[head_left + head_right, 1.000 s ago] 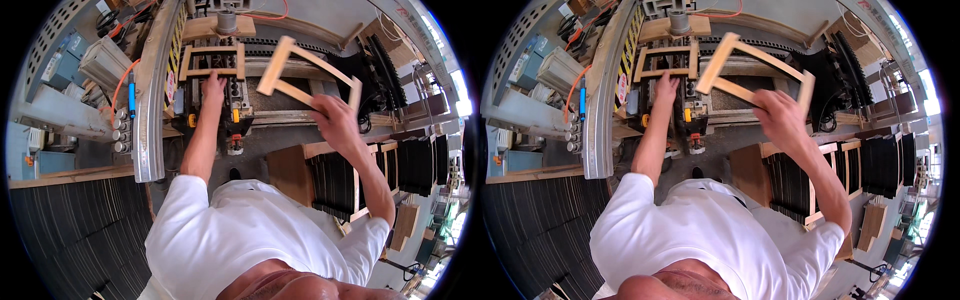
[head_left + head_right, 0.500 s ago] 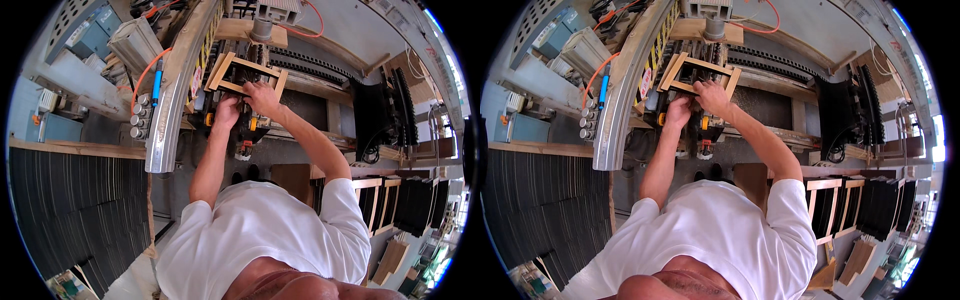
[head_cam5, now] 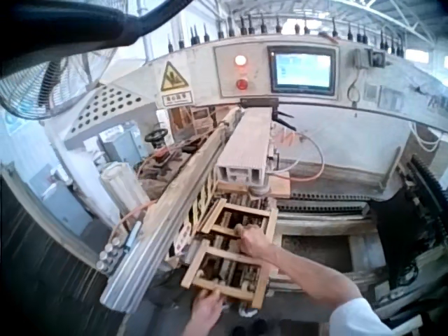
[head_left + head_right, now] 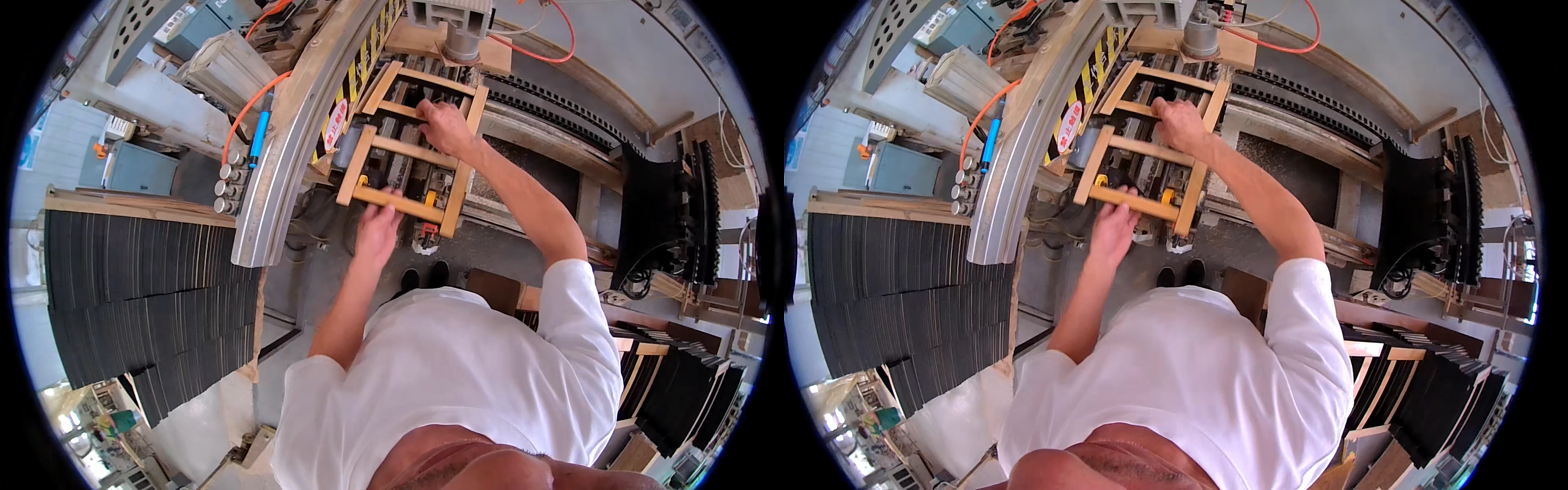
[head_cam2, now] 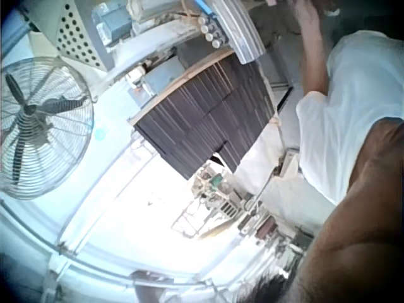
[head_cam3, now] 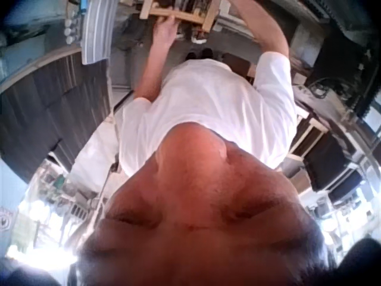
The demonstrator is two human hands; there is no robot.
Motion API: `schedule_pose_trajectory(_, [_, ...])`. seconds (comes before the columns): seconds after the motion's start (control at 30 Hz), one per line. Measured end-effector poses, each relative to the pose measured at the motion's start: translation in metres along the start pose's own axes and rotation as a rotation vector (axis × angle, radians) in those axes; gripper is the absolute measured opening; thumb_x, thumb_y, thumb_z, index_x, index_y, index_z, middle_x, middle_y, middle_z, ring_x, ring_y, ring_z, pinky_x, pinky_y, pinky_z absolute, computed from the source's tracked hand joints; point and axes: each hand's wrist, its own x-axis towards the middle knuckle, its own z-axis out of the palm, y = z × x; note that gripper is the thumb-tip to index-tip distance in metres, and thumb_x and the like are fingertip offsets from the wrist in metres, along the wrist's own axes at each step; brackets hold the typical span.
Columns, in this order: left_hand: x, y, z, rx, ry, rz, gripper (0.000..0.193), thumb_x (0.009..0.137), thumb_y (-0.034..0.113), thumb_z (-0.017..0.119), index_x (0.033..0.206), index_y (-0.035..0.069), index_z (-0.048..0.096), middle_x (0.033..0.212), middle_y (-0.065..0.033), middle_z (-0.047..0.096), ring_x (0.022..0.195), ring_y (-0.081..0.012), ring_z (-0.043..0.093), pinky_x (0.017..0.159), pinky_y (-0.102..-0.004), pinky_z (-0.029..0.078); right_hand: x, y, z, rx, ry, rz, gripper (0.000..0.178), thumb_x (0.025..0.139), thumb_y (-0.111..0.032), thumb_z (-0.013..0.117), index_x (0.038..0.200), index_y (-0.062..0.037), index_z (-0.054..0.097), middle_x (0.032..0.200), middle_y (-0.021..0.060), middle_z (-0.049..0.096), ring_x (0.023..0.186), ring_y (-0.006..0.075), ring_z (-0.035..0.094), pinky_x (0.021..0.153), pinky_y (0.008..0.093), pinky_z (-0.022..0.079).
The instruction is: The person repeatedly picks up small rectangular wooden frames from a stack, places them into a machine, and removes them after a brief cycle. The frames are handled one at a time and returned to the stack.
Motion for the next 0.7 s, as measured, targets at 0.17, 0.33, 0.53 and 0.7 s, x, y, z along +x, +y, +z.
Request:
schedule_pose_trajectory(0.17, [-0.083,-0.011,-0.009,0.021,0.108,-0.030,0.042,0.095,0.000,0.049,0.137,0.003,0.043,0.130,-0.0122,0.053,0.122,-0.0248,0.052,0.108,-0.0398,0.038,0.024,0.038,0.016,-0.105,0.021,-0.035,0.025,0.072,-0.005,0.061,0.095,-0.0038,0.054,0.080,0.0166,0.067,0.090,0.0386,0.064,0.081,0.0486,0.048])
schedule_pose_trajectory(0.33, [-0.118,-0.014,-0.017,0.013,0.093,-0.017,0.040,0.094,0.000,0.051,0.134,0.004,0.048,0.128,-0.0107,0.057,0.122,-0.0259,0.053,0.107,-0.0404,0.039,0.041,0.048,0.022,-0.024,-0.042,0.082,0.024,0.071,-0.004,0.059,0.095,-0.0033,0.058,0.085,0.0191,0.068,0.093,0.0382,0.064,0.080,0.0481,0.049])
schedule_pose_trajectory(0.53, [-0.119,-0.010,-0.028,0.072,0.105,-0.030,0.037,0.094,0.001,0.054,0.131,0.003,0.051,0.125,-0.0106,0.059,0.119,-0.0251,0.055,0.105,-0.0395,0.041,0.065,0.045,0.029,0.011,-0.069,0.199,0.026,0.071,-0.002,0.059,0.096,-0.0058,0.062,0.090,0.0191,0.068,0.094,0.0369,0.064,0.077,0.0461,0.051])
schedule_pose_trajectory(0.7, [-0.122,-0.002,-0.044,0.065,0.130,-0.055,0.037,0.094,0.001,0.053,0.131,0.002,0.050,0.124,-0.0111,0.059,0.116,-0.0240,0.056,0.104,-0.0379,0.041,0.072,0.040,0.025,0.039,-0.105,0.218,0.023,0.071,-0.003,0.061,0.094,-0.0091,0.063,0.092,0.0138,0.068,0.093,0.0359,0.064,0.077,0.0456,0.051])
